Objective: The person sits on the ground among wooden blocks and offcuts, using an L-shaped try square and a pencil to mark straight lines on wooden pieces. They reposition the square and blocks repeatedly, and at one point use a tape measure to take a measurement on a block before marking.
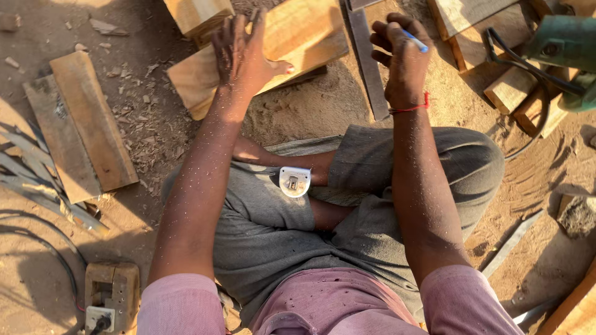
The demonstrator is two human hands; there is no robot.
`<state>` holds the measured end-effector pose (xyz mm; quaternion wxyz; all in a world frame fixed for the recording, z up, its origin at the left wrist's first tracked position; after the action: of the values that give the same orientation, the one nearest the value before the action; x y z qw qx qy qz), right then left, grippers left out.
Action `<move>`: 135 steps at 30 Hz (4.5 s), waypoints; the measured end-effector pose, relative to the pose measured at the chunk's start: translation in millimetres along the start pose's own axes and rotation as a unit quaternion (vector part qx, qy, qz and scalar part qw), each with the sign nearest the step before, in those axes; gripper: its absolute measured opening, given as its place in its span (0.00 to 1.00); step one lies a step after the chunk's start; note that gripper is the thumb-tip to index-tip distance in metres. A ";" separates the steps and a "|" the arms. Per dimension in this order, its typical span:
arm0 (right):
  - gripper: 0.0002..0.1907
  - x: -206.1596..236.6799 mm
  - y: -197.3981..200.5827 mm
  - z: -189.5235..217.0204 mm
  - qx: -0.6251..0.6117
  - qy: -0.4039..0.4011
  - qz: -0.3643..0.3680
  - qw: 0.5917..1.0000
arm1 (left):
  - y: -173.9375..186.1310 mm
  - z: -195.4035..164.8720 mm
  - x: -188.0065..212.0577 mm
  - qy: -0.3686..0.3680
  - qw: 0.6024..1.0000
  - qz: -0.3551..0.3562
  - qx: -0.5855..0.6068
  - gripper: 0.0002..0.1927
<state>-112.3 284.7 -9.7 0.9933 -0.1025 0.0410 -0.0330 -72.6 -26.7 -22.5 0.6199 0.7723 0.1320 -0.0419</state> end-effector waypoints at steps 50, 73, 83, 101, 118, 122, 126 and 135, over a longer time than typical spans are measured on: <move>0.13 34.3 -25.5 22.0 0.138 0.076 0.026 0.987 | 89.6 -83.5 214.6 -0.070 0.965 0.201 0.152 0.39; 0.08 -50.9 -17.2 24.3 0.098 -0.032 0.085 0.991 | 102.0 85.9 47.2 0.093 0.990 -0.035 0.099 0.10; 0.07 -47.3 -62.3 -6.5 0.210 0.027 0.113 0.971 | 97.2 72.7 47.7 0.174 0.980 -0.041 0.090 0.09; 0.10 -42.2 -28.2 0.0 0.009 0.174 0.381 0.908 | 83.0 105.8 52.9 0.227 0.969 -0.036 0.087 0.09; 0.07 -36.1 -41.0 15.1 0.230 0.186 0.359 0.885 | 78.4 86.9 48.3 0.145 0.985 -0.061 0.067 0.07; 0.09 -41.0 -46.3 5.5 0.287 0.217 0.358 0.861 | 76.7 90.2 48.6 0.151 0.984 -0.055 0.076 0.07; 0.07 -46.3 -41.5 -5.1 0.338 0.275 0.374 0.819 | 77.4 90.6 49.5 0.149 0.984 -0.060 0.082 0.07; 0.07 -53.0 -47.5 -16.5 0.367 0.299 0.388 0.791 | 78.0 91.0 49.2 0.155 0.981 -0.063 0.099 0.06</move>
<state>-169.1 238.9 -12.1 0.8238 0.3095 0.3570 0.3133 3.7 -122.7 19.3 0.5083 0.8173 0.2702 0.0259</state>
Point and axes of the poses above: each hand's wrist, its own x-axis away from the middle knuckle, its own y-axis out of the back of the hand, z = x × y, the point moved 3 cm from there along -x, towards the middle knuckle, and after that the axes turned 11 degrees about y, right-handed, at the moved point
